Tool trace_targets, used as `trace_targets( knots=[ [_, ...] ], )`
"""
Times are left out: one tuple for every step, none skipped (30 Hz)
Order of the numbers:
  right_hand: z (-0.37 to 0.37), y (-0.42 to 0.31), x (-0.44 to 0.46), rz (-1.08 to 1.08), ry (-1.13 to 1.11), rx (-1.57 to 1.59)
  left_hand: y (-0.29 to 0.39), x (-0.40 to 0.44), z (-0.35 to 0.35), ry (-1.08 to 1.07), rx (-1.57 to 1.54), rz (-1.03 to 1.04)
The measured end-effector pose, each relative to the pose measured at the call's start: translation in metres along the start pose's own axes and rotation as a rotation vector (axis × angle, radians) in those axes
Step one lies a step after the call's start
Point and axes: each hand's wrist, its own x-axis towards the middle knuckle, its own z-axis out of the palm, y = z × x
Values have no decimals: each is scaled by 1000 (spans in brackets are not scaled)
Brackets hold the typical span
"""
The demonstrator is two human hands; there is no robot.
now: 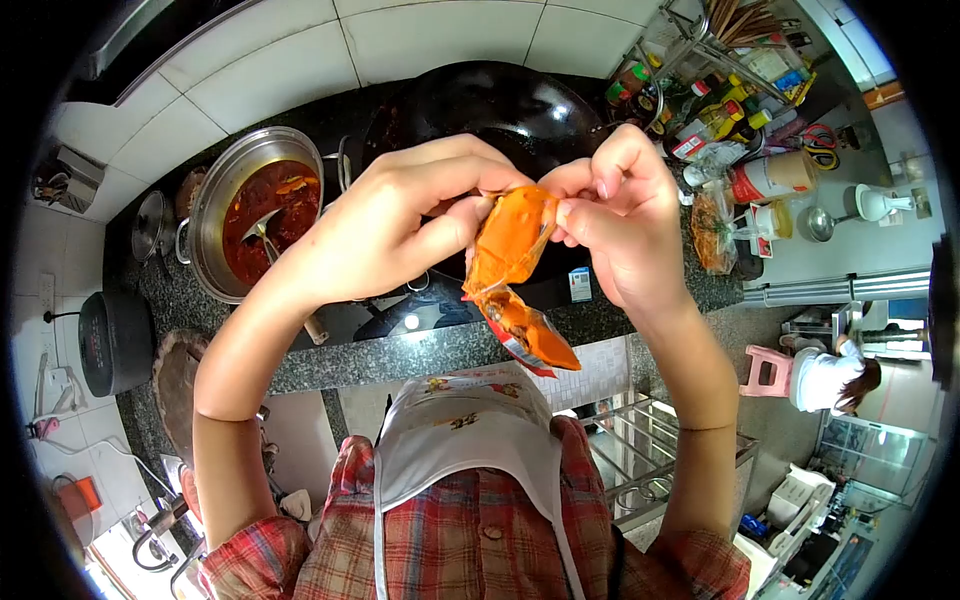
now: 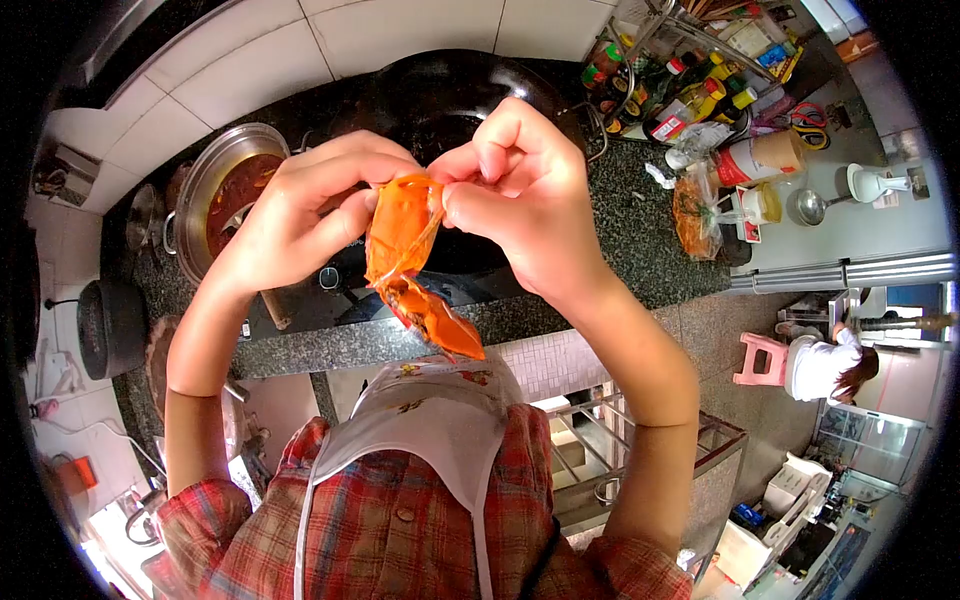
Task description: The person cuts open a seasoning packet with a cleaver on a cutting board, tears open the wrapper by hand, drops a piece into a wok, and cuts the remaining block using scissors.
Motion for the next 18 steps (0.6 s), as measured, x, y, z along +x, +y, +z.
trace_targets(
  knots=[
    [-1, 1, 0, 76, 1, 98, 0, -1, 0, -13, -21, -19],
    [-1, 2, -1, 123, 5, 134, 0, -1, -2, -43, -72, -58],
    [-1, 3, 0, 120, 1, 133, 0, -1, -2, -41, -69, -56],
    [1, 4, 0, 154, 3, 247, 0, -2, -1, -29, -202, -138],
    [2, 5, 0, 188, 5, 361, 0, -3, 0, -17, -335, -220],
    [3, 7, -1, 210, 16, 393, 0, -4, 0, -15, -331, -218],
    [4, 8, -2, 207, 14, 393, -1, -5, 0, -30, -349, -233],
    [4, 9, -3, 238, 24, 426, -2, -6, 0, -47, -368, -247],
    [5, 11, -5, 270, 37, 459, -2, -6, 1, -49, -368, -246],
    [4, 14, -7, 285, 35, 534, -3, -6, 2, -62, -360, -238],
    [4, 17, -9, 284, 35, 533, -3, -6, 2, -73, -350, -231],
    [4, 21, -12, 291, 52, 586, -3, -4, 3, -86, -289, -182],
    [4, 24, -13, 296, 70, 641, -3, -4, 3, -86, -285, -180],
    [5, 26, -15, 280, 40, 674, -4, -5, 5, -86, -295, -192],
    [4, 28, -16, 279, 39, 675, -5, -6, 8, -85, -306, -205],
    [3, 29, -18, 267, 36, 621, -6, -8, 11, -66, -364, -230],
    [2, 31, -19, 256, 36, 568, -8, -9, 13, -70, -364, -232],
    [2, 33, -19, 261, 58, 544, -11, -10, 15, -64, -420, -263]
  ],
)
